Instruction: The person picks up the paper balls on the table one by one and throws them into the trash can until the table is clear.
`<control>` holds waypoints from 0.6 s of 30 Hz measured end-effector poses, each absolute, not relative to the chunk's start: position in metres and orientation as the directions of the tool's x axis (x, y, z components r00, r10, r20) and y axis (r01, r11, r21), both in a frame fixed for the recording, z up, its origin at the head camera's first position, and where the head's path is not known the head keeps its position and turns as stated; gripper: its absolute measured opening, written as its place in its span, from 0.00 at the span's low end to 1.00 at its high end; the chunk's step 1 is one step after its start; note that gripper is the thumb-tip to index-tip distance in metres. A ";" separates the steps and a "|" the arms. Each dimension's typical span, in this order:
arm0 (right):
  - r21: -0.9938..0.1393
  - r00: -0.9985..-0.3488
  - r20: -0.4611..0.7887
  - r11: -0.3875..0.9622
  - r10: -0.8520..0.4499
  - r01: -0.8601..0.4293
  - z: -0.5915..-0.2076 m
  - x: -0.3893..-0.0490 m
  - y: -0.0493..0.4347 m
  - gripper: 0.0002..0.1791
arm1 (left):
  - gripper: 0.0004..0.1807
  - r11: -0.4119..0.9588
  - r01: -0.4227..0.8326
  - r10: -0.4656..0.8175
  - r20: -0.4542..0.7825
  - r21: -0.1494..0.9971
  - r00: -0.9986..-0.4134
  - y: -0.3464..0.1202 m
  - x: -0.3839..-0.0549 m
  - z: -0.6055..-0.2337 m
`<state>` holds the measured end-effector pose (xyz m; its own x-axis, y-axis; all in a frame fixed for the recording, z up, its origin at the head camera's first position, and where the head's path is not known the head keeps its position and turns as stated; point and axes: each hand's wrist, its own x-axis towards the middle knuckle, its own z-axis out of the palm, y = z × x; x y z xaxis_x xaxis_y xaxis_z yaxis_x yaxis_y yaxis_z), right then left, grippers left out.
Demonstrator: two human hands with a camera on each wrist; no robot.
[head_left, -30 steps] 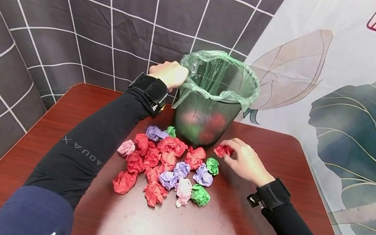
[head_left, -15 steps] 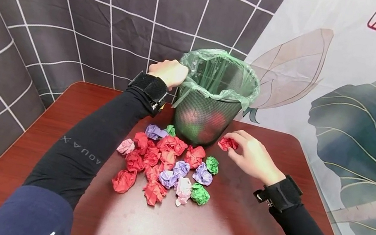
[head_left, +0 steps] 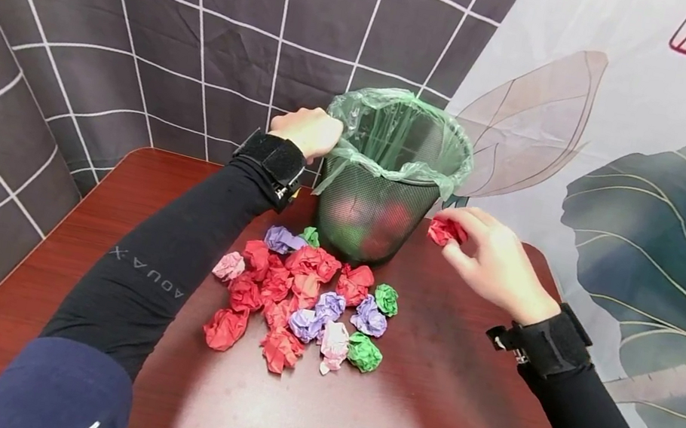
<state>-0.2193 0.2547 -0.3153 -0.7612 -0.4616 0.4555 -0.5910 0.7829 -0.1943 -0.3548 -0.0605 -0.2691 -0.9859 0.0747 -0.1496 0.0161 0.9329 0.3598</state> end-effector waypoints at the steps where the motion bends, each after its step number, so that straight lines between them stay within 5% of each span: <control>1: -0.190 -0.752 0.472 0.779 -0.461 -0.597 -0.311 -0.220 0.255 0.19 | 0.19 0.933 0.018 0.076 -0.150 0.360 -0.986 -0.060 -0.355 -0.269; 12: -0.171 -0.611 0.672 0.715 -0.418 -0.678 -0.267 -0.225 0.252 0.22 | 0.19 0.933 0.021 0.082 -0.156 0.358 -0.984 -0.059 -0.354 -0.267; 18: -0.176 -0.639 0.655 0.740 -0.404 -0.649 -0.243 -0.233 0.243 0.25 | 0.19 0.935 0.025 0.083 -0.150 0.355 -0.985 -0.060 -0.355 -0.269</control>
<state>-0.2334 0.2426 -0.2433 -0.6389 -0.4041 0.6546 -0.6486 0.7405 -0.1759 -0.3550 -0.0599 -0.2692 -0.9851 0.0834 -0.1503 0.0250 0.9346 0.3549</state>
